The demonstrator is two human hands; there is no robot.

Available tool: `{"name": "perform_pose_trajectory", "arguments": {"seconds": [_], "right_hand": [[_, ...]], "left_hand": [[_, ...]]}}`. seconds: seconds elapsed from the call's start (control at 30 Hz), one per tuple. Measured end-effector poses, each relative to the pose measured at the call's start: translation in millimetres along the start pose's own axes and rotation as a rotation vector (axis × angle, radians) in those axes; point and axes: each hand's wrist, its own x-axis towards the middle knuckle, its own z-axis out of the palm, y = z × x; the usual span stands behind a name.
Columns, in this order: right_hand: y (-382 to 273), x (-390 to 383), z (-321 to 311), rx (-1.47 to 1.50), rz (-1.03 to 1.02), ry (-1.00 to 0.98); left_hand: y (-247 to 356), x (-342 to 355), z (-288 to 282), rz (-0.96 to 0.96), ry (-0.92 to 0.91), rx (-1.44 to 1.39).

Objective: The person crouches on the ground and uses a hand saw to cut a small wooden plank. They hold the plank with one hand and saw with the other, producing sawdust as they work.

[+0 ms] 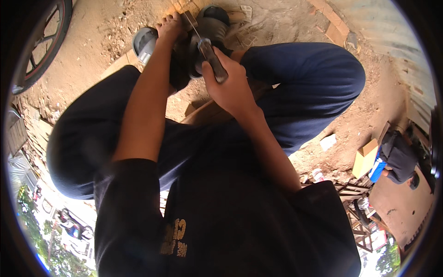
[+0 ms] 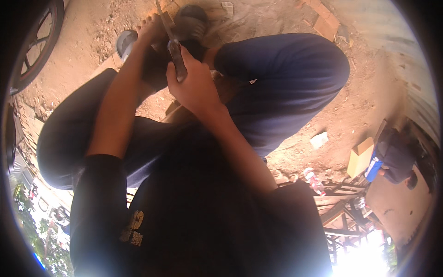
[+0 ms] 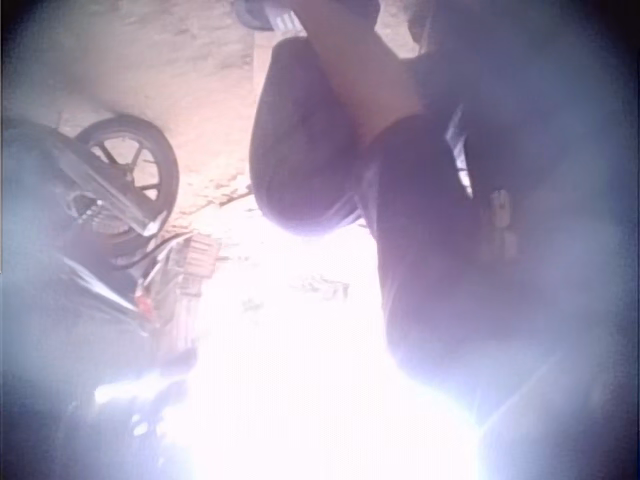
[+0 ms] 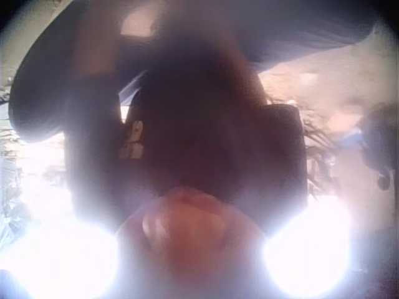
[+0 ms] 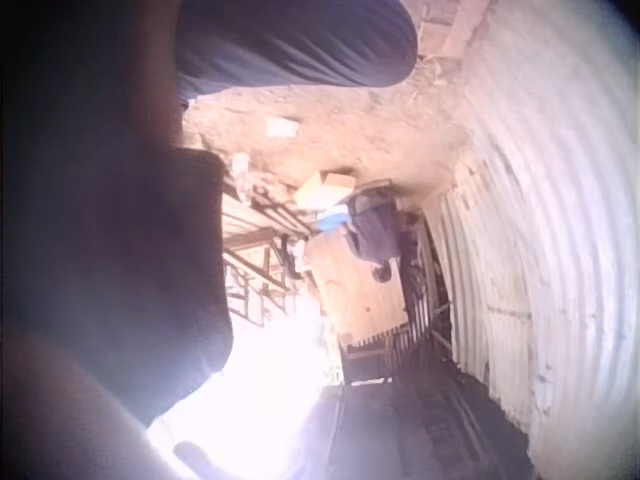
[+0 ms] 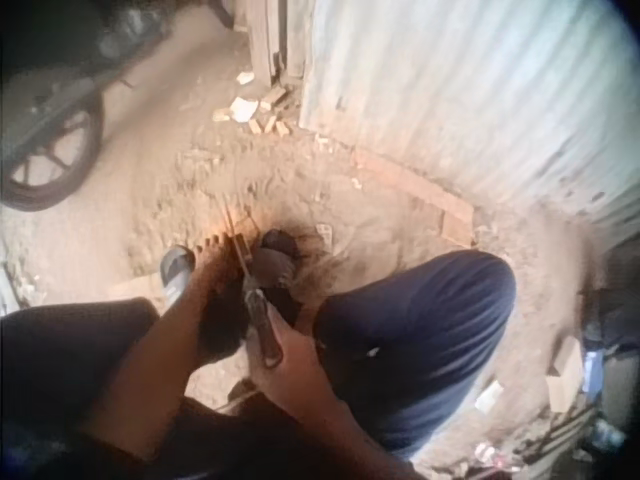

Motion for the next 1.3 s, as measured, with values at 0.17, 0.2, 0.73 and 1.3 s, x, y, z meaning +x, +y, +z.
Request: {"name": "perform_pose_trajectory", "arguments": {"seconds": [0.17, 0.2, 0.73, 1.3], "right_hand": [[20, -48, -13, 0.125, -0.158, 0.180], [23, -51, -13, 0.153, -0.165, 0.205], [7, 20, 27, -0.142, -0.012, 0.087], [20, -31, 6, 0.069, -0.198, 0.177]], "left_hand": [[7, 2, -9, -0.003, -0.024, 0.048], [6, -1, -12, -0.024, -0.024, 0.041], [-6, 10, -4, 0.007, -0.062, -0.053], [-6, 6, -12, -0.002, -0.015, 0.038]]}}
